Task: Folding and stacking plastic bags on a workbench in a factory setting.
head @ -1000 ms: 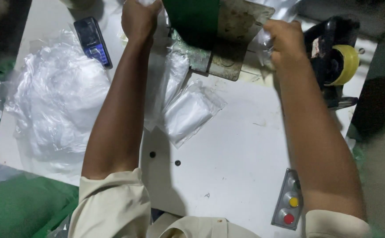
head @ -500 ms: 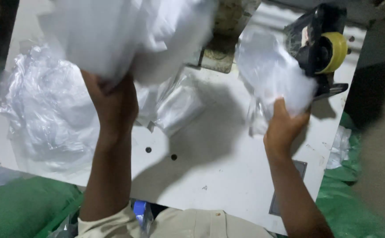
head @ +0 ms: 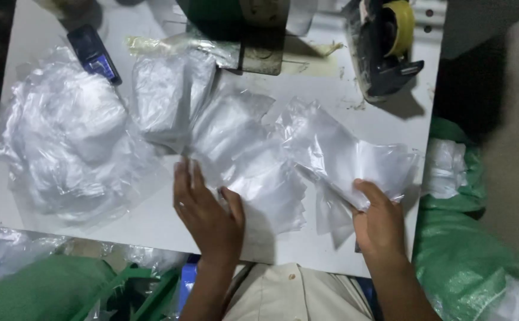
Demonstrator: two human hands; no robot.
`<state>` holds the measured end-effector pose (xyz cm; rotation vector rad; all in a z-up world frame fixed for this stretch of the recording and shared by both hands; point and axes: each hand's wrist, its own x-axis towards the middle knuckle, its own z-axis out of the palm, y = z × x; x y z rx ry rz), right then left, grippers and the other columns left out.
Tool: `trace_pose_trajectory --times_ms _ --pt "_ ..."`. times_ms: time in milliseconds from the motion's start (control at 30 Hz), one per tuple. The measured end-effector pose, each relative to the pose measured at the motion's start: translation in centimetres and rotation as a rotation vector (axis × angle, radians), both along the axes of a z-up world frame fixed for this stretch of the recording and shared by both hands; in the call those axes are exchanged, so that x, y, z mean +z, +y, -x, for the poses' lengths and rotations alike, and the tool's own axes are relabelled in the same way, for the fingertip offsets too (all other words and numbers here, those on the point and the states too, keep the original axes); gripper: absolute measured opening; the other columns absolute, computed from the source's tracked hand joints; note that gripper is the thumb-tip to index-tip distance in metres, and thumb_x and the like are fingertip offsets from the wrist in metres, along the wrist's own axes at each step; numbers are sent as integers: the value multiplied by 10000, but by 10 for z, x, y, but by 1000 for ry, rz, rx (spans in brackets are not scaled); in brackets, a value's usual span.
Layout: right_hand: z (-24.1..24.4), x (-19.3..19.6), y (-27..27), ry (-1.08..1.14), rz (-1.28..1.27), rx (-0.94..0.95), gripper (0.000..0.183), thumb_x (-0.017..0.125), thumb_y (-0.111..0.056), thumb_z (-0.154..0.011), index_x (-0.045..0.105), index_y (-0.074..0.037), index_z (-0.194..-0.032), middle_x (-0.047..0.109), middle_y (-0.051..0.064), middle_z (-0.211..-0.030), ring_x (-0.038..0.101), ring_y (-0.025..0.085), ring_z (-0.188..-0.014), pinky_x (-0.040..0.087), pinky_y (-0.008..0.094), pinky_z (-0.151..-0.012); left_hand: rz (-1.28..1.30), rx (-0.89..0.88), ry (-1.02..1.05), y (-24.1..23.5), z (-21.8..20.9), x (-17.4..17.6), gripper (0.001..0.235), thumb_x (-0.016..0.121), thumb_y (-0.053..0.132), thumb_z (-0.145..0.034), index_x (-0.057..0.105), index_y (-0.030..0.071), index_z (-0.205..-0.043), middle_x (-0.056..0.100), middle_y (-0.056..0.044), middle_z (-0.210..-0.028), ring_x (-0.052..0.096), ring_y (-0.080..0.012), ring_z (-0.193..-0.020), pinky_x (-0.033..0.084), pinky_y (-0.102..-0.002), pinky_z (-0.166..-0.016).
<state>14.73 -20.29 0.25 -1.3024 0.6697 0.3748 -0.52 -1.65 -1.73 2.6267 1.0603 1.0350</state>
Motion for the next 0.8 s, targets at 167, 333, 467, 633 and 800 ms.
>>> trace_pose_trajectory --times_ms 167,333,467,633,800 --pt "12 10 -16 13 -60 44 390 786 30 -769 708 -107 -1125 710 31 -973 716 201 -928 563 433 -871 -80 -591 -86 -77 -39 -20 463 602 61 -1015 577 178 -1463 507 -101 -1556 477 -354 -1453 396 -528 -1196" --pt "22 67 -22 -13 79 262 379 775 -103 -841 685 -110 -1209 680 5 -1056 624 149 -986 443 454 -905 -333 -686 -55 -81 -73 13 419 561 89 -1047 568 137 -1464 565 -91 -1518 502 -278 -1458 365 -559 -1225" --pt "-5 53 -81 -63 -217 377 974 685 -439 -676 408 -84 -1540 567 149 -1474 542 341 -1367 437 524 -1164 178 -917 -134 -70 -70 30 280 709 -49 -876 707 65 -1131 767 -113 -1058 731 -292 -969 493 -461 -990" --pt "-14 8 -101 -289 -348 648 1183 831 -617 -537 422 -82 -1509 491 132 -1532 480 315 -1398 395 465 -1163 1324 -710 34 -62 -72 43 209 765 261 -884 785 141 -1055 792 -24 -862 714 -134 -703 566 -272 -596" --pt "-17 -3 -63 4 -301 446 491 715 -134 -871 609 -26 -1338 722 172 -1098 712 341 -981 552 577 -924 1871 -667 -28 -68 -74 49 167 841 127 -822 756 11 -908 760 -128 -748 737 -194 -655 596 -334 -639"
